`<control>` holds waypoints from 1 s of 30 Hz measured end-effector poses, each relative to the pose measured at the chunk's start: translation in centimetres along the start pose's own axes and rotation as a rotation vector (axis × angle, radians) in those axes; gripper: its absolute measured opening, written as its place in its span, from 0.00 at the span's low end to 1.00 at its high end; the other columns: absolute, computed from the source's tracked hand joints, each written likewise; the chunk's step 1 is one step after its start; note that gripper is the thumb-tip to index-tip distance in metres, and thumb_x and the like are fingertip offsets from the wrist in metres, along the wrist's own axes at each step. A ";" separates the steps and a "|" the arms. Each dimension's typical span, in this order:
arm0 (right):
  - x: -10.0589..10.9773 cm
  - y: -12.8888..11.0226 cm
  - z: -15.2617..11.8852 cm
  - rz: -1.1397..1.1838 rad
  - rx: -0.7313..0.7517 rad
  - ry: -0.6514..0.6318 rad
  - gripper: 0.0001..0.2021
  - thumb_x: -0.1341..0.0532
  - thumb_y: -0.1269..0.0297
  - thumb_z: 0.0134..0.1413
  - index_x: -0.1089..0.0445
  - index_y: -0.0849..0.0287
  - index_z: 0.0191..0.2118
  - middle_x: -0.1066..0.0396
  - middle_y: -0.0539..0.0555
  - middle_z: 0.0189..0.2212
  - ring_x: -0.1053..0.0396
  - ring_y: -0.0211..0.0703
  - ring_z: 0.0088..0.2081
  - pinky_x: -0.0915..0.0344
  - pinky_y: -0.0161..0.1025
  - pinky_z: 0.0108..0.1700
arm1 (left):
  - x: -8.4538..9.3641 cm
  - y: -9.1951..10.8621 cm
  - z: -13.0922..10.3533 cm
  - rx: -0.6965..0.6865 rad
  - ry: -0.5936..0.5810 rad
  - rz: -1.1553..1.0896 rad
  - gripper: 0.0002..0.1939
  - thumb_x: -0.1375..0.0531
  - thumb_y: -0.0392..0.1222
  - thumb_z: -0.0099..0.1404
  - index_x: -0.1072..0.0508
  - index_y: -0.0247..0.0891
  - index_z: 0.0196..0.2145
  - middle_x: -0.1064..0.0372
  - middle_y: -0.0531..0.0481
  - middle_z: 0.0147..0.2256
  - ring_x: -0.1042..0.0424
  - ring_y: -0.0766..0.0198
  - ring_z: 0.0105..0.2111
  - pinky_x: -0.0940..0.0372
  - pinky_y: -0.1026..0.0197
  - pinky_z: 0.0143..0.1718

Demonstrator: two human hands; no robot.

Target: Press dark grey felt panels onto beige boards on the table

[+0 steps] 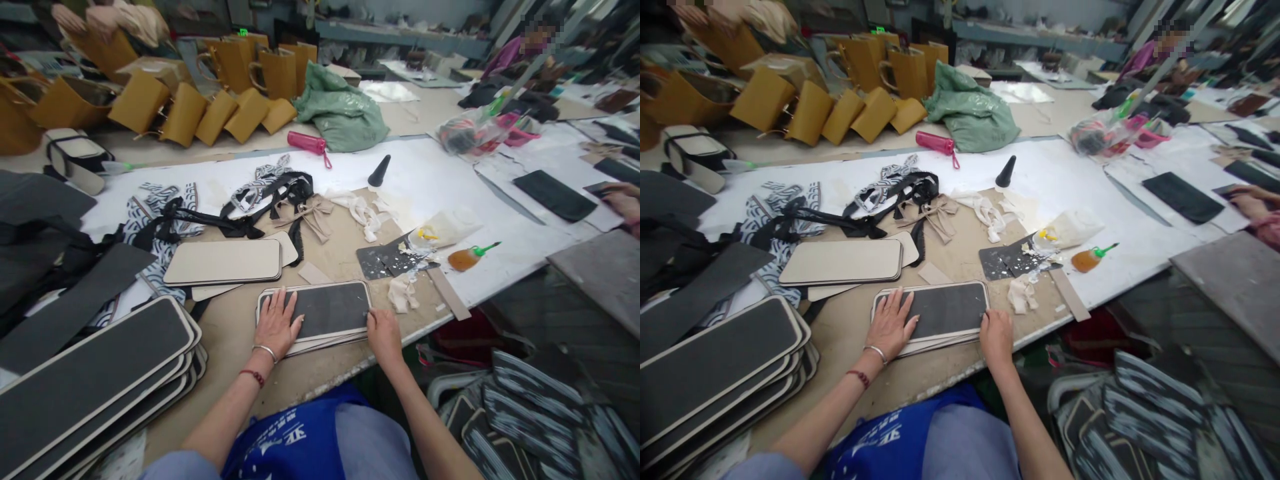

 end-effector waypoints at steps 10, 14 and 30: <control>0.0 -0.4 2.2 0.047 -0.213 -0.066 0.14 0.45 0.56 0.50 0.34 0.64 0.36 0.31 0.57 0.26 0.32 0.49 0.31 0.38 0.41 0.34 | 0.0 -0.1 0.0 -0.003 0.035 -0.012 0.27 0.50 0.50 0.62 0.43 0.37 0.57 0.50 0.37 0.59 0.51 0.48 0.60 0.50 0.46 0.57; 0.0 -0.2 3.1 0.097 -0.244 -0.125 0.13 0.46 0.55 0.50 0.35 0.62 0.32 0.31 0.51 0.22 0.32 0.42 0.25 0.39 0.36 0.28 | -0.2 -0.2 -0.1 -0.013 0.048 -0.005 0.28 0.49 0.50 0.62 0.43 0.37 0.58 0.51 0.36 0.59 0.51 0.48 0.59 0.50 0.45 0.57; 0.6 0.5 3.3 0.025 -0.226 -0.188 0.09 0.41 0.58 0.45 0.36 0.58 0.24 0.34 0.50 0.19 0.35 0.42 0.24 0.45 0.36 0.25 | -0.2 -0.1 0.0 -0.018 0.027 0.008 0.27 0.49 0.49 0.62 0.44 0.38 0.58 0.52 0.38 0.60 0.51 0.49 0.60 0.50 0.46 0.57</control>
Point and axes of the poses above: each hand's wrist, its own z-axis towards the middle knuckle, its own x-axis out of the back of the hand, y = z × x, the point moved 2 cm from there along z, towards the middle knuckle
